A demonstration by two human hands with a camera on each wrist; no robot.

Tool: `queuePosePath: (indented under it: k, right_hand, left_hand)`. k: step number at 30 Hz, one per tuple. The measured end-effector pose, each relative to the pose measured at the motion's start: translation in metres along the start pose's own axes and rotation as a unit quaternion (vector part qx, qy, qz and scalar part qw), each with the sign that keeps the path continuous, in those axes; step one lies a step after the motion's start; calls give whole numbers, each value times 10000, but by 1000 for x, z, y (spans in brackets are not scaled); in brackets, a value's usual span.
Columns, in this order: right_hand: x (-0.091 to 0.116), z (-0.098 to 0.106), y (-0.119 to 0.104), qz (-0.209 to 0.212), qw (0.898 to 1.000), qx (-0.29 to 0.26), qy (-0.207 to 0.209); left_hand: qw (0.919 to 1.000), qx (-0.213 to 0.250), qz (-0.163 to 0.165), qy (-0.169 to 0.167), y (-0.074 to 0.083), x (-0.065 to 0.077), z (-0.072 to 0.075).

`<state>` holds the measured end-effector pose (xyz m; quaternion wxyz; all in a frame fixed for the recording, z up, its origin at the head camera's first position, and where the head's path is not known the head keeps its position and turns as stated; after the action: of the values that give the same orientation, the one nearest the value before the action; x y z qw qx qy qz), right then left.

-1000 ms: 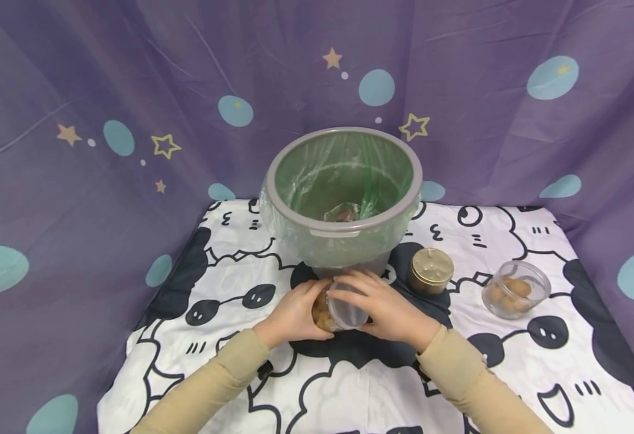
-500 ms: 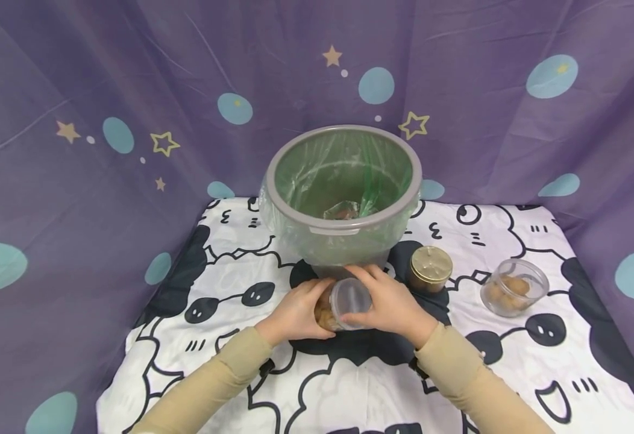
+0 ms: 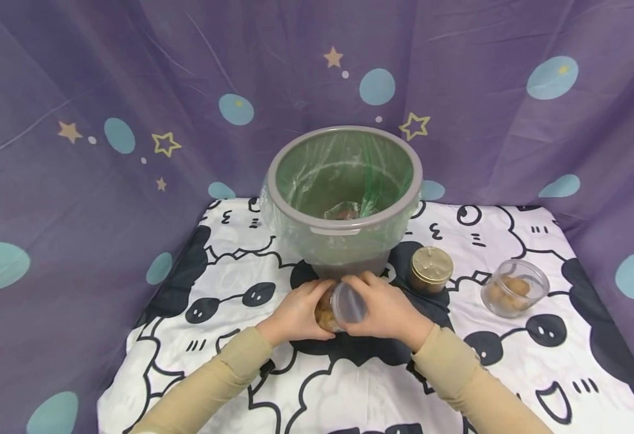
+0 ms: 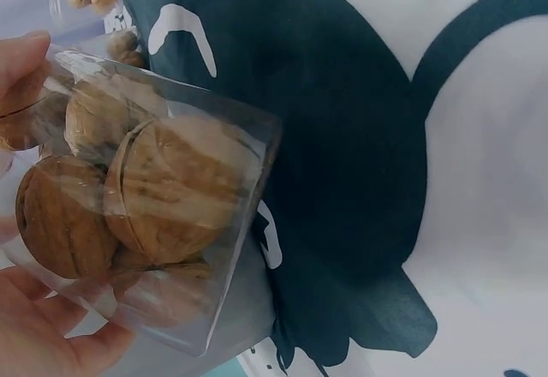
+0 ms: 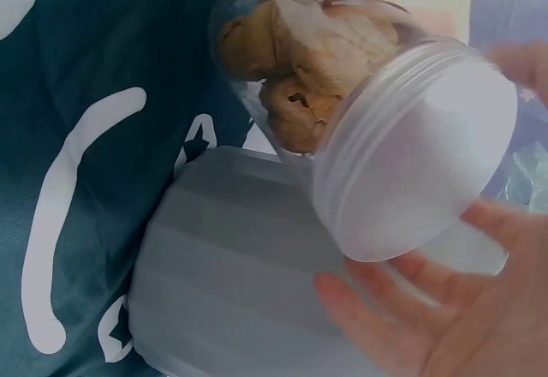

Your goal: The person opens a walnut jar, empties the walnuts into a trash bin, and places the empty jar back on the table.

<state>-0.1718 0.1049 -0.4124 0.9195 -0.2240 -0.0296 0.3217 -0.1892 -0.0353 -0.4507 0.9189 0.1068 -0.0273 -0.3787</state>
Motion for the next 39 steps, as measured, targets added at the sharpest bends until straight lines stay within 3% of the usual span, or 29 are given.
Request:
queuePosePath:
  k: [5,10,14,19,23,29,35,39]
  right_hand:
    - [2,1,-10,774,9969,3,-129]
    - [6,0,-15,1677,9851,388,48]
    - [7,-2,-16,1948,9790,600,24]
    - [7,1,-10,1479,9879,460,-59]
    - [6,10,-2,909,9953,202,256]
    - [4,13,0,504,9968,210,591]
    - [0,3,0,-96,9987,407,295]
    - [-1,0,0,-218,9987,441,159]
  left_hand:
    - [9998,136,84,-78,-2,0,-2]
    - [9997,194,97,-103,-6,0,-2]
    - [9996,224,67,-135,-7,-1,-1]
    - [9990,358,140,-245,-8,-1,-1]
    - [9991,345,155,-205,-7,-1,-1]
    - [9994,229,167,-208,-5,-2,-2]
    - [9992,118,187,-345,-2,-4,-2]
    - [9988,107,249,-404,-3,-5,-2]
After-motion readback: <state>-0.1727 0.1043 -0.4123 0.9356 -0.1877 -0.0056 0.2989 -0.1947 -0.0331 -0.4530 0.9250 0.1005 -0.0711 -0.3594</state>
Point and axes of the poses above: each hand's wrist, its own x-axis away from the middle knuckle, its own z-axis out of the back of the hand, y = z × x, the point moved 7 cm from there along -x, towards the middle knuckle, and after that the axes turned 11 degrees about -y, right-handed, at the moved point
